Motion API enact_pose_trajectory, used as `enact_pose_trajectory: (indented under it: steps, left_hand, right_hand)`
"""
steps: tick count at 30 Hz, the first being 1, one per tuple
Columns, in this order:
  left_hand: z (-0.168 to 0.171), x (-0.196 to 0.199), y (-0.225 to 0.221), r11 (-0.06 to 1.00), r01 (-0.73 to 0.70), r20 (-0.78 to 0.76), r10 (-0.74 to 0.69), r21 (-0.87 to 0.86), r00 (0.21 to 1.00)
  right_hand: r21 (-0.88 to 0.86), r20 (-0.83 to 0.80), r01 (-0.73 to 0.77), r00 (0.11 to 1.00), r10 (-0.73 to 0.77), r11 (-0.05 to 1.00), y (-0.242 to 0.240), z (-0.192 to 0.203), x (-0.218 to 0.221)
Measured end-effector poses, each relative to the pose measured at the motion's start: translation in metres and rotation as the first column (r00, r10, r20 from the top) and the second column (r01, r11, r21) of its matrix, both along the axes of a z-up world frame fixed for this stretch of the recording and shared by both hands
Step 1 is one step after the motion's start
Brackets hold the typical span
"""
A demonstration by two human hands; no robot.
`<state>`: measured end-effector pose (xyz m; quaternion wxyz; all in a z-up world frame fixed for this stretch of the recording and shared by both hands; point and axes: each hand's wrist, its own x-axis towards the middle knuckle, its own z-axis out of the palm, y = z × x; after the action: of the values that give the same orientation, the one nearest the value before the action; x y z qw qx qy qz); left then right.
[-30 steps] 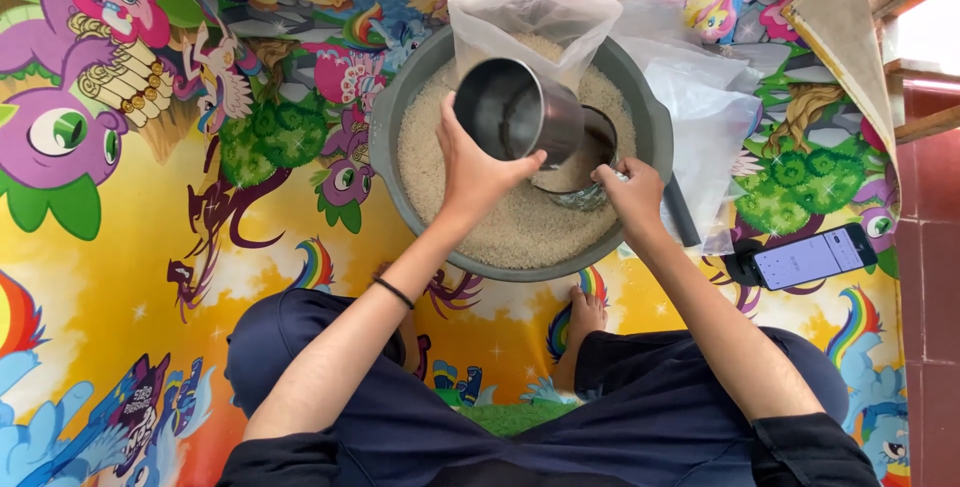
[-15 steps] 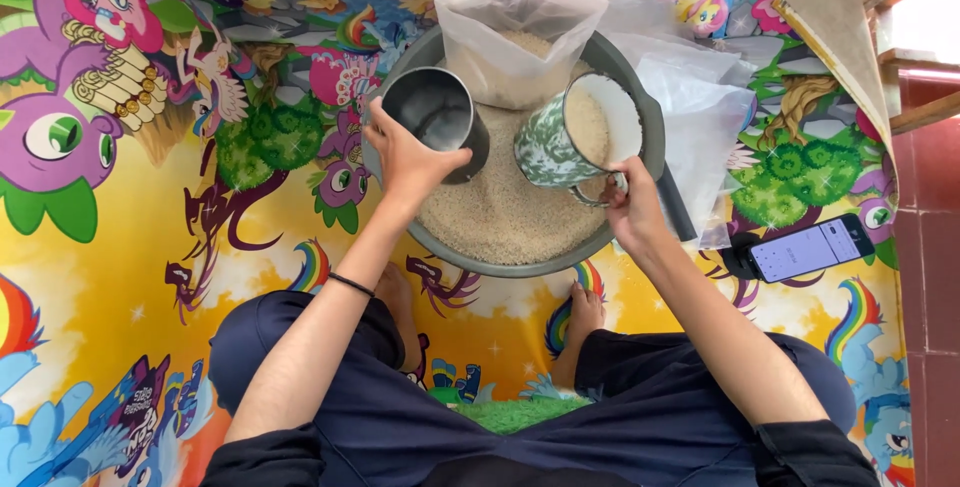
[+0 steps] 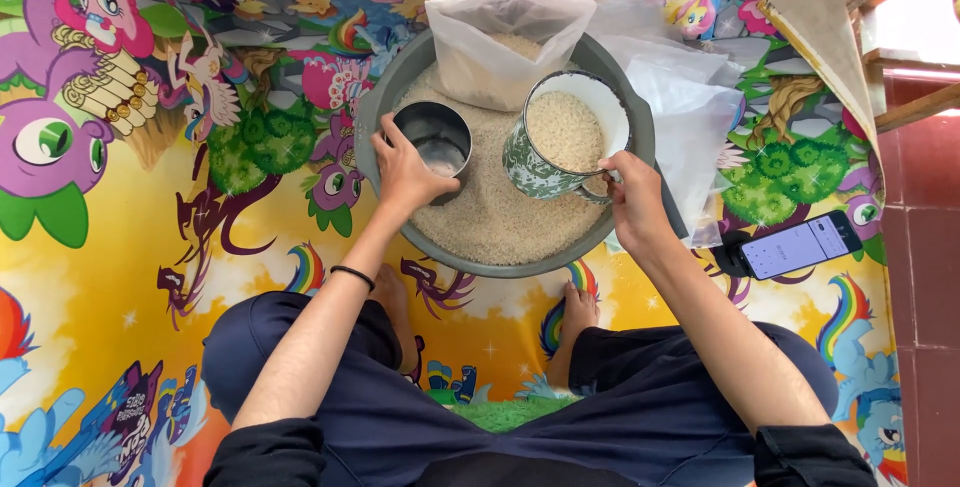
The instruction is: A person sitting on the floor transfers rice from a basin into a plastic bag using a cup, and then pours rice from a large mug into a smaller cup.
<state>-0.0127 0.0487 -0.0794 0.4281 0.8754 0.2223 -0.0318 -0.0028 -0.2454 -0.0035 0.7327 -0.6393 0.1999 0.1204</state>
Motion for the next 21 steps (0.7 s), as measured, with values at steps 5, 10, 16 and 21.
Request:
enact_pose_trajectory:
  steps: [5,10,16,21]
  left_hand:
    - [-0.002,-0.003,0.0,0.998,0.046,0.049,-0.044,-0.032,0.998]
    - [-0.006,-0.004,-0.01,0.99,0.127,0.108,-0.12,-0.056,0.987]
    - [0.008,-0.003,-0.034,0.971,0.234,0.13,-0.227,-0.045,0.965]
    - [0.002,0.0,-0.043,0.952,0.303,0.092,-0.298,-0.05,0.95]
  right_hand:
    - [-0.036,0.004,-0.008,1.0,0.008,0.999,0.002,-0.005,-0.001]
    - [-0.064,0.004,0.01,1.0,-0.01,0.998,0.002,0.004,0.001]
    - [-0.113,0.036,0.047,0.998,-0.044,0.993,-0.005,0.007,0.011]
    - [-0.129,0.066,0.097,0.994,-0.089,0.987,-0.011,0.011,0.019]
